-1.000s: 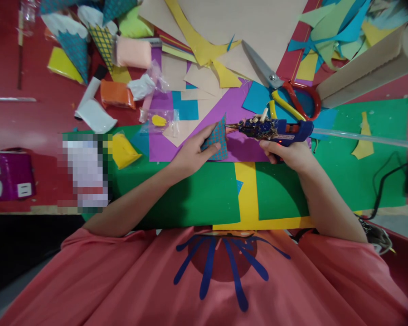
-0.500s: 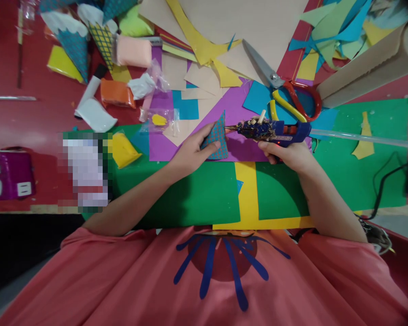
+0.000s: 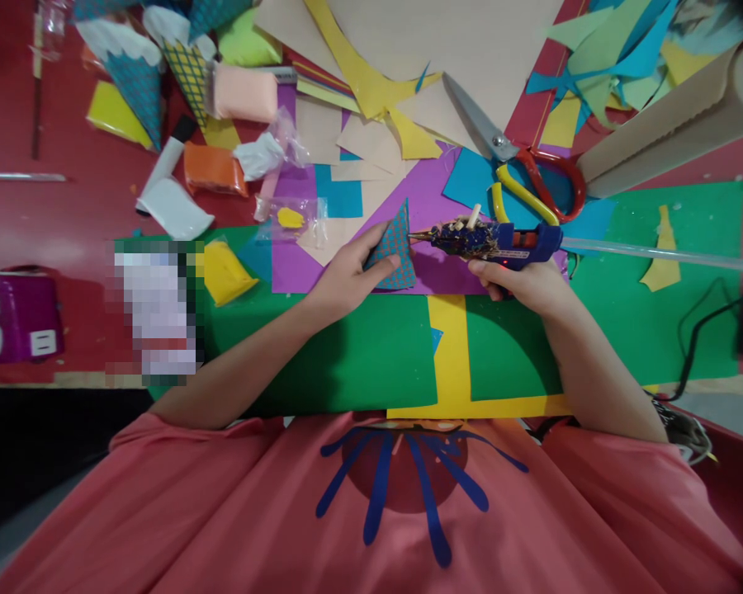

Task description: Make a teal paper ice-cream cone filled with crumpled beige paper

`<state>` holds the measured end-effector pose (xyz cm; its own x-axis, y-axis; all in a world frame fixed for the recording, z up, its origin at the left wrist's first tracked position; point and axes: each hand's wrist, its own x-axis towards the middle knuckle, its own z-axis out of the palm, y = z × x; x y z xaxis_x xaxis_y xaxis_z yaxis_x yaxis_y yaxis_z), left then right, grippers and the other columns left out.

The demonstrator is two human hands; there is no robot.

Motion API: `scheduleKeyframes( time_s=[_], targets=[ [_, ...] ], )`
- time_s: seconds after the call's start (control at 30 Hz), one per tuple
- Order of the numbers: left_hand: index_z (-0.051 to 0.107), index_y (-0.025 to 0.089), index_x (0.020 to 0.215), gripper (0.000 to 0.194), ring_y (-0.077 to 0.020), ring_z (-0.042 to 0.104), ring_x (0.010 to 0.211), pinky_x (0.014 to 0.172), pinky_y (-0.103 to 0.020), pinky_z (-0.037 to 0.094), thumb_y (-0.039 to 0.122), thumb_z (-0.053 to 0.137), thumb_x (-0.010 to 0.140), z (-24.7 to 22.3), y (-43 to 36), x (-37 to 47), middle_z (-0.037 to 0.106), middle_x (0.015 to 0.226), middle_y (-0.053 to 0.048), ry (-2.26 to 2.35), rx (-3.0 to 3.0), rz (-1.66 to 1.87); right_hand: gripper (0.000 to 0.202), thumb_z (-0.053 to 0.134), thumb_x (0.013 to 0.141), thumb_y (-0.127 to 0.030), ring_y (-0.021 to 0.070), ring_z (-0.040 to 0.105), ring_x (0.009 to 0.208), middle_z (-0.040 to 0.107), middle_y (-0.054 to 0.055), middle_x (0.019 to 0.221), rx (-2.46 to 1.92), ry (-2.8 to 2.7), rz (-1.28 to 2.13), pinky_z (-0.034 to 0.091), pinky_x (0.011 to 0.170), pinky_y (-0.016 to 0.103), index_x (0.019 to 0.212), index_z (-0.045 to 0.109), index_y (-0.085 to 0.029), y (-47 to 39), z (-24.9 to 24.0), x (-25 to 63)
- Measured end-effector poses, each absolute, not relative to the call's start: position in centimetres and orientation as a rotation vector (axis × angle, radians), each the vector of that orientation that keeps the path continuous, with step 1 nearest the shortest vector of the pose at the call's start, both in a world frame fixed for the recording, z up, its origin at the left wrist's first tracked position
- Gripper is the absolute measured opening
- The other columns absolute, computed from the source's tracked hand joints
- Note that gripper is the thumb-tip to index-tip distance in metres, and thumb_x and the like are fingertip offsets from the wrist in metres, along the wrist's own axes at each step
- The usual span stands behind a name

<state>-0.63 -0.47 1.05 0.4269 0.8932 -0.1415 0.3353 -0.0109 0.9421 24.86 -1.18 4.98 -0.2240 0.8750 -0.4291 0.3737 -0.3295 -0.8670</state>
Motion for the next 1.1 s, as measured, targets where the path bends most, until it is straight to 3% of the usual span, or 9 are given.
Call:
scheduleKeyframes(
  time_s=[0.23, 0.5, 0.97, 1.1],
  targets=[
    [0.050, 0.013, 0.141, 0.057, -0.0265, 0.057, 0.131, 0.113, -0.042, 0.047, 0.039, 0.053, 0.090, 0.74, -0.39, -0.82, 0.061, 0.140, -0.009, 1.114, 1.579, 0.668, 0.042, 0.076, 0.070, -0.053, 0.0072, 0.045, 0.038, 0.050, -0.004, 0.044, -1.665, -1.483, 1.593, 0.034, 0.040, 0.024, 0.060, 0.053, -0.020, -1.21, 4.86, 24.93],
    [0.053, 0.014, 0.136, 0.052, -0.0255, 0.062, 0.123, 0.106, -0.041, 0.053, 0.036, 0.055, 0.089, 0.91, -0.29, -0.69, 0.067, 0.130, -0.009, 1.094, 1.534, 0.702, 0.040, 0.075, 0.070, -0.053, 0.0074, 0.045, 0.039, 0.051, -0.003, 0.044, -1.706, -1.512, 1.578, 0.034, 0.040, 0.023, 0.060, 0.054, -0.020, -1.23, 4.85, 24.97],
    [0.057, 0.017, 0.132, 0.047, -0.0250, 0.063, 0.122, 0.106, -0.042, 0.053, 0.033, 0.056, 0.088, 0.93, -0.13, -0.60, 0.068, 0.127, -0.007, 1.067, 1.459, 0.753, 0.040, 0.076, 0.069, -0.053, 0.0062, 0.043, 0.039, 0.052, -0.004, 0.049, -1.615, -1.521, 1.624, 0.031, 0.038, 0.022, 0.079, 0.066, -0.016, -1.22, 5.00, 24.78],
    [0.056, 0.016, 0.133, 0.049, -0.0258, 0.062, 0.125, 0.107, -0.042, 0.052, 0.033, 0.056, 0.088, 0.92, -0.07, -0.61, 0.067, 0.130, -0.007, 1.044, 1.435, 0.774, 0.039, 0.075, 0.070, -0.054, 0.0063, 0.043, 0.039, 0.051, -0.005, 0.048, -1.606, -1.532, 1.613, 0.032, 0.037, 0.021, 0.076, 0.065, -0.017, -1.26, 4.88, 24.77]
  ],
)
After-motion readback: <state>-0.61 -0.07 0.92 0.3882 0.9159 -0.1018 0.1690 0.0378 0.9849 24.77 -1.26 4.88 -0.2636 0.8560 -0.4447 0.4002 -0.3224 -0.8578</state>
